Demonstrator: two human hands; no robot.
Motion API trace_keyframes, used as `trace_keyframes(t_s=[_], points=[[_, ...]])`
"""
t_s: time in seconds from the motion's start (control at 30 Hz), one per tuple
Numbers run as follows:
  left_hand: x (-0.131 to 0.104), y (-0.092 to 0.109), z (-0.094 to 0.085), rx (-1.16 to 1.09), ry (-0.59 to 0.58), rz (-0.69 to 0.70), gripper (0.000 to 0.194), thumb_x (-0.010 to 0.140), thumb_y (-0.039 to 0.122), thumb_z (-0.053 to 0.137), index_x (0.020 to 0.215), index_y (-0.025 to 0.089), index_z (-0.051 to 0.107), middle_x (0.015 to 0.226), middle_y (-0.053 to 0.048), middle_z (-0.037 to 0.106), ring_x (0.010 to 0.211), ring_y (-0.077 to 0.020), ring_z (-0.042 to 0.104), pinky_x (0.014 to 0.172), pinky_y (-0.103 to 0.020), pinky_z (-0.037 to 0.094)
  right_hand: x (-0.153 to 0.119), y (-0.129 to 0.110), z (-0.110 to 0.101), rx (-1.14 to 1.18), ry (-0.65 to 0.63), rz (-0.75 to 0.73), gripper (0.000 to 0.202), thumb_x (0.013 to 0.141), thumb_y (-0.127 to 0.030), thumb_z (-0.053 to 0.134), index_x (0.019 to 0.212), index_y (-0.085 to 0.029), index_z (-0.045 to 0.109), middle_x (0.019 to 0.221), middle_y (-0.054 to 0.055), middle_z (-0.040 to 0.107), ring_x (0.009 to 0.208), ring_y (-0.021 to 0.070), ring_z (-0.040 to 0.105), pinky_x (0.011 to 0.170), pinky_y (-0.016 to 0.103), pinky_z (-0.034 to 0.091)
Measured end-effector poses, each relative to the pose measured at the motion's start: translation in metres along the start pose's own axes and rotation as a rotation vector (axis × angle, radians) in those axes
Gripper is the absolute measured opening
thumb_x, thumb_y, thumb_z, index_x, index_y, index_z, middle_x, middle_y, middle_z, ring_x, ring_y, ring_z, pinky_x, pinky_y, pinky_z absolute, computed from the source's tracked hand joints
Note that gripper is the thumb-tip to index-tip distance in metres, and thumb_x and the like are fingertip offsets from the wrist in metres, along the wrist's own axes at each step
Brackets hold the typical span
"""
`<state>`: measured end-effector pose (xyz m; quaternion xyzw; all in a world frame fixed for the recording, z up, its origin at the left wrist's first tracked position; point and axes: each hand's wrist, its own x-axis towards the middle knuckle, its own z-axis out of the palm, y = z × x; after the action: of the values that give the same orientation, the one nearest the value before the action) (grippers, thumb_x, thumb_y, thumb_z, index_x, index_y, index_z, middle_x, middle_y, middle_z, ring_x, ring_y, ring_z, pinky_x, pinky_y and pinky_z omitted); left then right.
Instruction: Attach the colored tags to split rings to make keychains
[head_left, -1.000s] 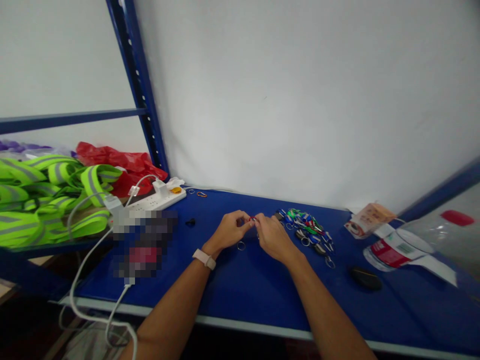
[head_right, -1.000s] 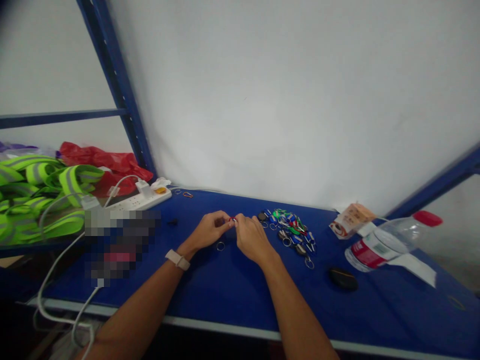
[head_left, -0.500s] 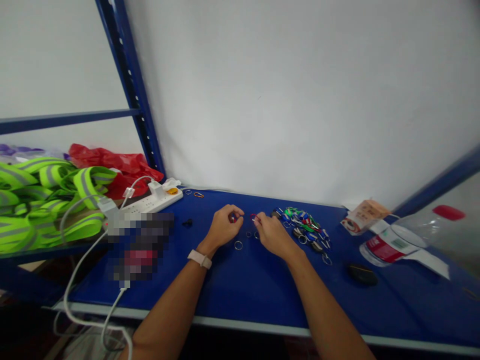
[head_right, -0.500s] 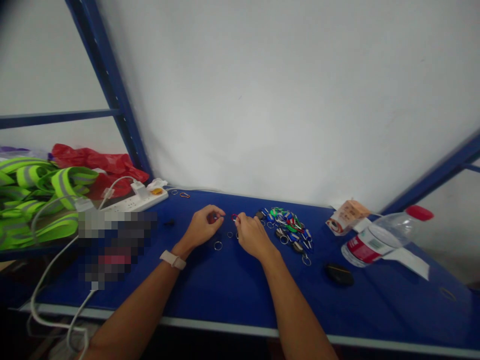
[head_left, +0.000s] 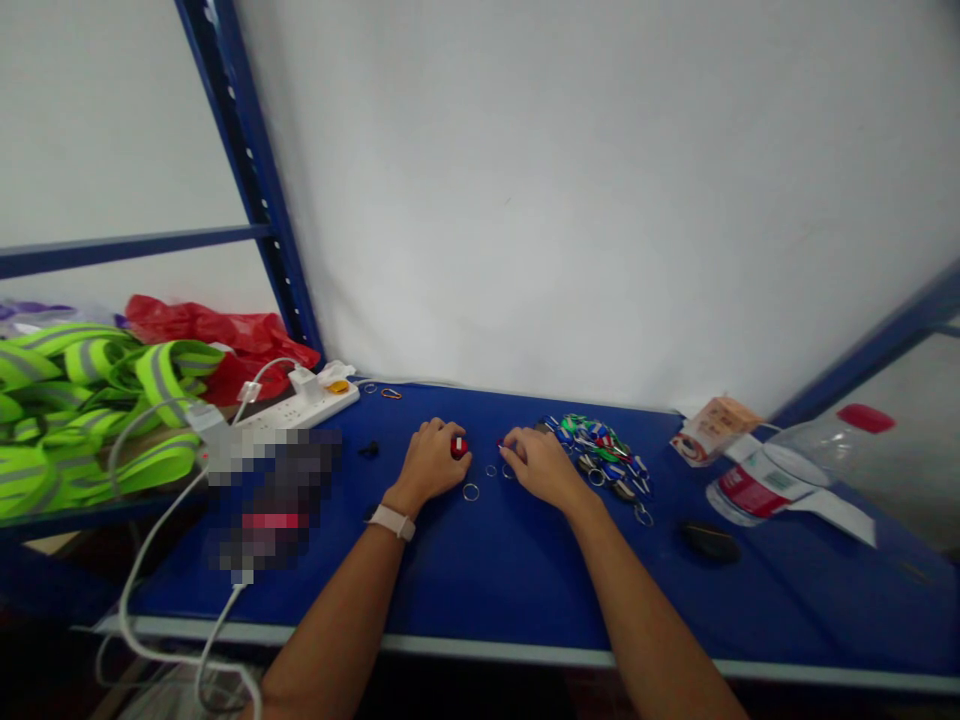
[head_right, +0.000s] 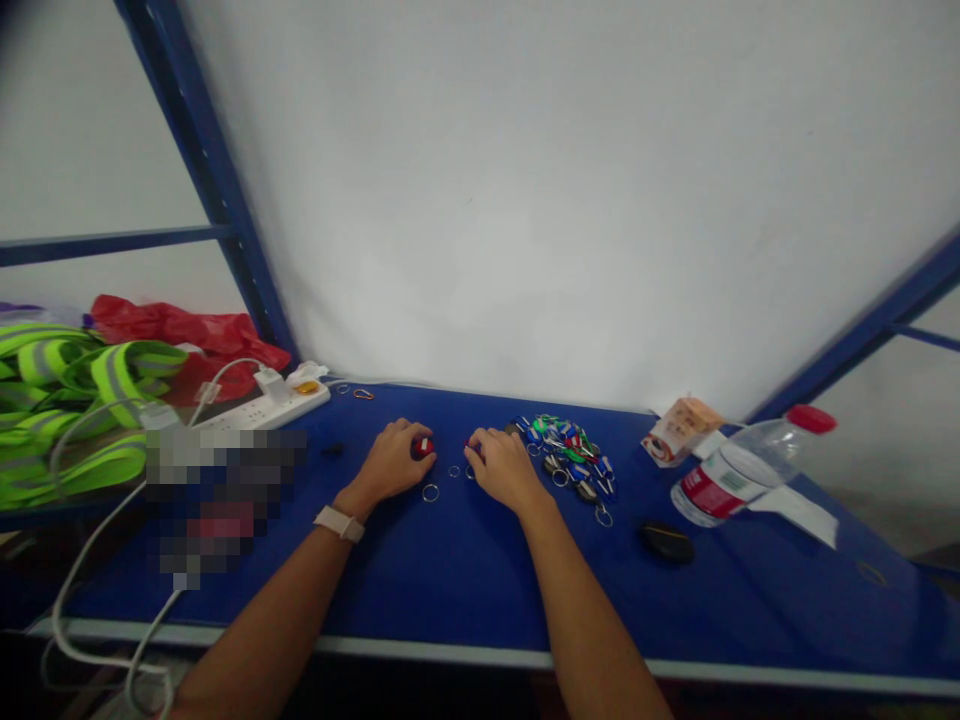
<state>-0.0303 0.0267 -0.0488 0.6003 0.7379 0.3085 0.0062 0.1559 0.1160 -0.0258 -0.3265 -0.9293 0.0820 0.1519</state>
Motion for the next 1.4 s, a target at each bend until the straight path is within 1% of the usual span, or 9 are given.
trace_keyframes(t_s=[0.07, 0.13, 0.3, 0.47, 0.77, 0.9, 1.03, 1.23, 1.4], points=[[0.002, -0.002, 0.002, -0.059, 0.016, 0.013, 0.029, 0.078, 0.024, 0.064, 0.106, 0.018, 0.064, 0.098, -0.009, 0.061, 0.094, -0.0231, 0.058, 0.090, -0.038, 0.047, -0.001, -0.001, -0.001, 0.089, -0.060, -0.078, 0.011, 0.090, -0.028, 0.059, 0.093, -0.019, 0.063, 0.080, 0.001, 0.064, 0.076, 0.0146, 0.057, 0.073, 0.027, 0.035], [0.003, -0.003, 0.003, -0.121, 0.049, 0.035, 0.029, 0.079, 0.020, 0.063, 0.107, 0.018, 0.063, 0.097, -0.008, 0.061, 0.092, -0.0214, 0.059, 0.090, -0.037, 0.048, -0.002, -0.003, 0.000, 0.142, -0.104, -0.109, 0.010, 0.085, -0.026, 0.065, 0.093, -0.019, 0.063, 0.078, -0.001, 0.062, 0.074, 0.0131, 0.056, 0.071, 0.026, 0.034], [0.005, -0.001, 0.003, -0.245, 0.133, 0.064, 0.028, 0.080, 0.014, 0.060, 0.108, 0.017, 0.063, 0.101, -0.008, 0.060, 0.091, -0.0198, 0.060, 0.087, -0.036, 0.051, -0.003, -0.007, 0.003, 0.158, -0.096, -0.117, 0.006, 0.086, -0.022, 0.064, 0.090, -0.018, 0.062, 0.078, -0.001, 0.061, 0.072, 0.0125, 0.053, 0.069, 0.026, 0.034], [0.006, 0.000, 0.005, -0.316, 0.167, 0.088, 0.033, 0.078, 0.007, 0.059, 0.109, 0.017, 0.062, 0.104, -0.007, 0.057, 0.091, -0.0179, 0.060, 0.086, -0.034, 0.052, -0.002, -0.009, 0.005, 0.168, -0.095, -0.128, 0.011, 0.087, -0.023, 0.064, 0.096, -0.018, 0.060, 0.080, -0.001, 0.059, 0.075, 0.0132, 0.053, 0.073, 0.028, 0.034], [0.005, 0.001, 0.008, -0.372, 0.121, 0.072, 0.035, 0.076, 0.006, 0.061, 0.110, 0.015, 0.063, 0.106, -0.009, 0.057, 0.091, -0.0171, 0.060, 0.086, -0.033, 0.053, 0.002, -0.006, 0.014, 0.223, -0.118, -0.138, 0.005, 0.087, -0.020, 0.060, 0.092, -0.017, 0.060, 0.080, 0.000, 0.059, 0.073, 0.0128, 0.053, 0.070, 0.027, 0.036], [0.004, 0.001, 0.010, -0.395, 0.120, 0.100, 0.034, 0.077, 0.009, 0.061, 0.110, 0.016, 0.063, 0.106, -0.008, 0.058, 0.090, -0.0166, 0.061, 0.086, -0.032, 0.054, 0.001, -0.010, 0.010, 0.260, -0.106, -0.096, 0.005, 0.084, -0.019, 0.063, 0.087, -0.017, 0.060, 0.082, 0.001, 0.061, 0.073, 0.0132, 0.054, 0.070, 0.026, 0.037], [0.004, 0.002, 0.012, -0.420, 0.111, 0.143, 0.032, 0.079, 0.012, 0.060, 0.110, 0.017, 0.064, 0.103, -0.008, 0.058, 0.086, -0.0155, 0.061, 0.082, -0.030, 0.055, 0.000, -0.015, 0.003, 0.342, -0.120, -0.080, 0.002, 0.083, -0.016, 0.063, 0.081, -0.016, 0.063, 0.076, 0.000, 0.063, 0.069, 0.0125, 0.055, 0.066, 0.024, 0.037], [0.004, 0.003, 0.010, -0.442, 0.079, 0.196, 0.031, 0.079, 0.014, 0.061, 0.110, 0.017, 0.065, 0.100, -0.007, 0.060, 0.081, -0.0143, 0.062, 0.075, -0.028, 0.056, 0.004, -0.013, 0.001, 0.478, -0.021, -0.006, 0.009, 0.084, -0.023, 0.063, 0.081, -0.017, 0.070, 0.065, -0.002, 0.062, 0.059, 0.0107, 0.050, 0.058, 0.022, 0.034], [0.003, 0.004, 0.010, -0.480, 0.025, 0.209, 0.031, 0.080, 0.017, 0.062, 0.111, 0.015, 0.065, 0.101, -0.009, 0.062, 0.080, -0.0145, 0.063, 0.074, -0.028, 0.057, 0.007, -0.013, 0.007, 0.584, 0.030, 0.026, 0.017, 0.086, -0.027, 0.059, 0.080, -0.017, 0.071, 0.067, 0.000, 0.066, 0.057, 0.0110, 0.050, 0.057, 0.022, 0.035]])
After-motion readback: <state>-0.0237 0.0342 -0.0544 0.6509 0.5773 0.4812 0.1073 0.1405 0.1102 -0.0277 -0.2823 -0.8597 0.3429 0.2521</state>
